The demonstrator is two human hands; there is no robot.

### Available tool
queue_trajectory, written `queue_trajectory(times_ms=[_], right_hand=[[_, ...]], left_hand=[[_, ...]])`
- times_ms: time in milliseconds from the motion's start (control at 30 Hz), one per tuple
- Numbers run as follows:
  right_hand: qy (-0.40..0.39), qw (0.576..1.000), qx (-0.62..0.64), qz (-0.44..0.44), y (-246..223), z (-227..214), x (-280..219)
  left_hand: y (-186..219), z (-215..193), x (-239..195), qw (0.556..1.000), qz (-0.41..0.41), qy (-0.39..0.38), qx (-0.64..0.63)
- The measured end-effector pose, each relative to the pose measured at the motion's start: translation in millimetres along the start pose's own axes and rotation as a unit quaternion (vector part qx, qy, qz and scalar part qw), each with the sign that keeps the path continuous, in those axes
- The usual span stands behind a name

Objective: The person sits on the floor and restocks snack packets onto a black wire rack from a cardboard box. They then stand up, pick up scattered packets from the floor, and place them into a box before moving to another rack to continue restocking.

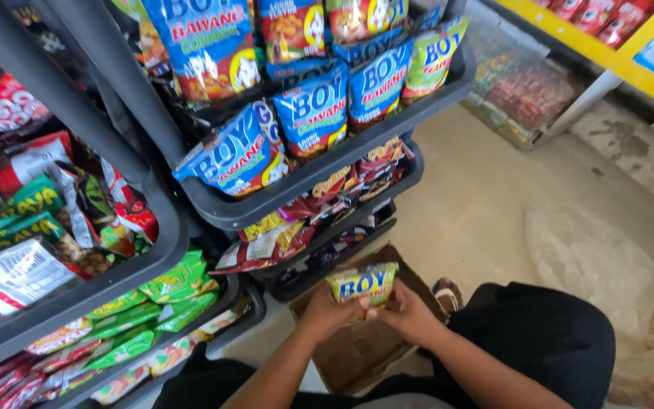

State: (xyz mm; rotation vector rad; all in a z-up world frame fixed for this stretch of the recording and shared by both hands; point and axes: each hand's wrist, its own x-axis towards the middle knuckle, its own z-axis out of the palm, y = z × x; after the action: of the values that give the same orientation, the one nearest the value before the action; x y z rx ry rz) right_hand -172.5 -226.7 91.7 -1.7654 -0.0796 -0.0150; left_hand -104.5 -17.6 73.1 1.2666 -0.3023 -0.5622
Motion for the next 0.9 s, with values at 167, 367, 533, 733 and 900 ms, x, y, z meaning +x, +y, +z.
queue_trajectory(times_ms=[167,367,533,733,900], right_hand=[[-0.059,0.980,0.180,0.052,-51,-19,40],[0.050,0.979,0.178,-0.089,-206,-90,129],[0.088,0.978,0.153,-0.112,-294,-97,242],[0.046,0.975,0.153,-0.156,-285,-108,387],[0.073,0.970,0.105,-0.206,-294,-87,410]], left_hand=[[-15,-15,11,0.999,0.027,0.025,-0.019],[-1,-35,18,0.999,-0.021,0.016,-0.036],[-26,-37,26,1.000,-0.028,0.003,-0.009],[-30,-46,30,1.000,-0.011,-0.018,0.016],[-2,-55,21,0.999,-0.025,-0.006,0.018]])
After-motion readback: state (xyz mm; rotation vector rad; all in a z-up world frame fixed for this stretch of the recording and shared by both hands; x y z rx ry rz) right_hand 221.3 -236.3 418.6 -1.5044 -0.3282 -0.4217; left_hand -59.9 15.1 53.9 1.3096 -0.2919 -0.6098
